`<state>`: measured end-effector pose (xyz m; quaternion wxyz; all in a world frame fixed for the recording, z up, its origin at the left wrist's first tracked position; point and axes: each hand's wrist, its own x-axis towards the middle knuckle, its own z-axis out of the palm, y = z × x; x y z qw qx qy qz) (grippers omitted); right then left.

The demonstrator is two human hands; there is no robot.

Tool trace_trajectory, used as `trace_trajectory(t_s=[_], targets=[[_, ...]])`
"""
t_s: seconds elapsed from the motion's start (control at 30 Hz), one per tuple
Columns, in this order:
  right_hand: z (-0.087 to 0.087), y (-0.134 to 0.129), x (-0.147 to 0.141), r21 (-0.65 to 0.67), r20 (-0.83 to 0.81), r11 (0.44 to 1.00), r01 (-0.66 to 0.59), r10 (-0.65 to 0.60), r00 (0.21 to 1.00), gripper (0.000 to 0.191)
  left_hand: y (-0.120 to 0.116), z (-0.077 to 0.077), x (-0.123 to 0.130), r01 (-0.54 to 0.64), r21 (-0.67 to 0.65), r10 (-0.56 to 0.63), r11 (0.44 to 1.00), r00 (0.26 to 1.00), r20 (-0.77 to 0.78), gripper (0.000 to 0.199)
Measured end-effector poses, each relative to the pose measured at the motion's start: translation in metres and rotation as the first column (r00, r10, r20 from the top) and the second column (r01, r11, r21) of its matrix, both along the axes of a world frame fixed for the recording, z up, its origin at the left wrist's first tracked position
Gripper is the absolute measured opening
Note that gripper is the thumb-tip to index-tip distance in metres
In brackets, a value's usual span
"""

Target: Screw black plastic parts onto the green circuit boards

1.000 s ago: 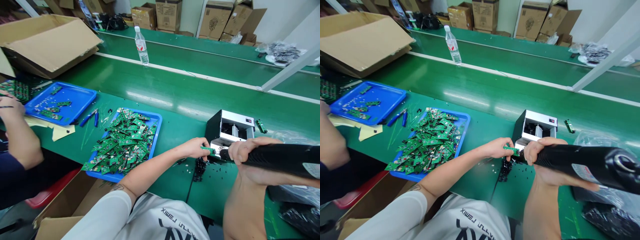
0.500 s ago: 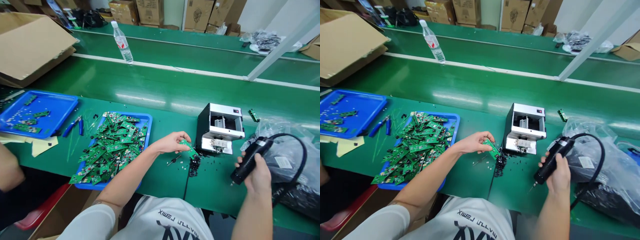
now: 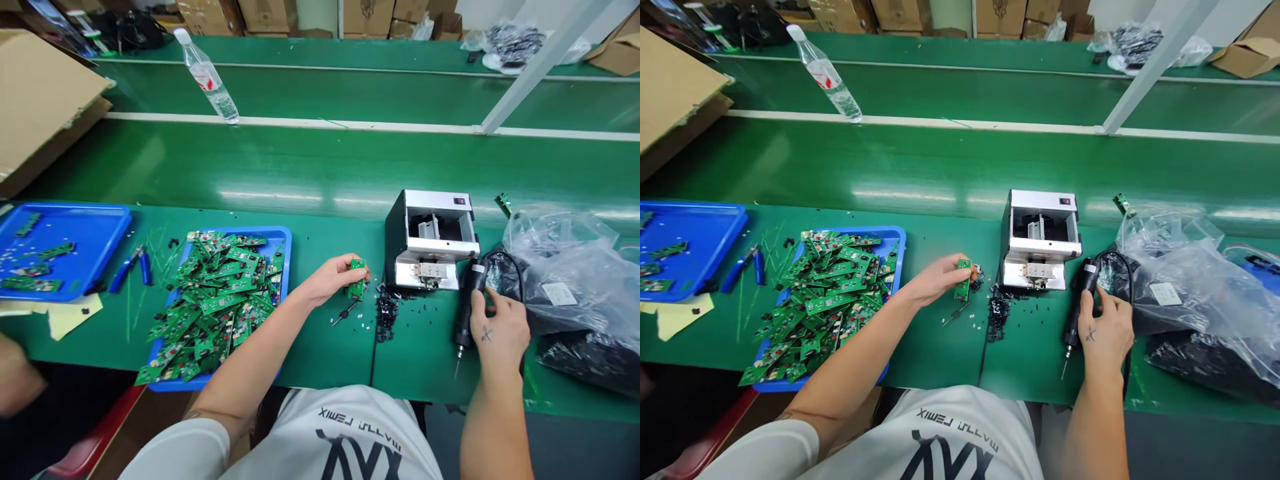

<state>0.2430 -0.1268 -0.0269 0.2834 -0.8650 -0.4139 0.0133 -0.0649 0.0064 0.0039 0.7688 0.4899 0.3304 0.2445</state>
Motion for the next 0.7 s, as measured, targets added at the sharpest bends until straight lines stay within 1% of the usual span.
trace_trajectory(t_s=[0.03, 0.07, 0.1, 0.13, 0.17, 0.2, 0.23, 0.27, 0.3, 0.33, 0.37, 0.47, 0.57, 0.7], targets=[[0.004, -0.004, -0.009, 0.037, 0.045, 0.998, -0.050, 0.048, 0.998, 0.034, -0.001, 0.000, 0.001, 0.007, 0.006, -0.007, 1.000, 1.000, 0.013, 0.028], [0.007, -0.008, -0.020, 0.064, 0.076, 0.989, -0.130, 0.125, 0.989, 0.032, -0.001, 0.000, 0.001, 0.013, 0.010, -0.013, 1.000, 1.000, 0.023, 0.028], [0.010, -0.012, -0.034, 0.078, 0.097, 0.970, -0.232, 0.225, 0.970, 0.029, -0.002, 0.000, 0.002, 0.018, 0.011, -0.018, 1.000, 0.999, 0.026, 0.028], [0.013, -0.015, -0.049, 0.069, 0.098, 0.929, -0.363, 0.356, 0.929, 0.024, -0.003, 0.000, 0.003, 0.020, 0.015, -0.020, 1.000, 1.000, 0.023, 0.028], [0.014, -0.018, -0.065, 0.042, 0.083, 0.859, -0.510, 0.506, 0.859, 0.019, -0.003, 0.000, 0.004, 0.020, 0.023, -0.020, 1.000, 1.000, 0.015, 0.028], [0.014, -0.019, -0.081, 0.008, 0.060, 0.774, -0.633, 0.632, 0.773, 0.018, -0.004, 0.000, 0.005, 0.020, 0.035, -0.020, 0.999, 1.000, 0.004, 0.028], [0.012, -0.020, -0.094, -0.025, 0.040, 0.698, -0.716, 0.716, 0.697, 0.021, -0.005, 0.001, 0.005, 0.018, 0.050, -0.017, 0.999, 1.000, -0.009, 0.027], [0.011, -0.020, -0.105, -0.049, 0.028, 0.650, -0.759, 0.760, 0.649, 0.024, -0.005, 0.002, 0.005, 0.016, 0.066, -0.015, 0.998, 1.000, -0.025, 0.027], [0.008, -0.020, -0.111, -0.070, 0.020, 0.619, -0.782, 0.785, 0.619, 0.025, -0.006, 0.003, 0.006, 0.017, 0.080, -0.014, 0.997, 0.999, -0.042, 0.026], [0.006, -0.020, -0.113, -0.085, 0.018, 0.608, -0.789, 0.793, 0.609, 0.025, -0.006, 0.004, 0.006, 0.021, 0.091, -0.016, 0.996, 0.998, -0.058, 0.025], [0.004, -0.019, -0.112, -0.096, 0.020, 0.610, -0.786, 0.791, 0.612, 0.024, -0.006, 0.005, 0.006, 0.030, 0.098, -0.023, 0.995, 0.997, -0.074, 0.025], [0.001, -0.020, -0.092, -0.106, 0.032, 0.635, -0.765, 0.771, 0.636, 0.020, -0.009, 0.006, 0.007, 0.085, 0.084, -0.076, 0.993, 0.991, -0.110, 0.022], [0.002, -0.025, -0.072, -0.083, 0.035, 0.657, -0.750, 0.754, 0.656, 0.018, -0.013, 0.004, 0.008, 0.155, 0.065, -0.145, 0.986, 0.979, -0.147, 0.025], [0.006, -0.030, -0.061, -0.042, 0.034, 0.670, -0.741, 0.742, 0.670, 0.015, -0.018, 0.001, 0.009, 0.233, 0.082, -0.210, 0.969, 0.953, -0.218, 0.029]])
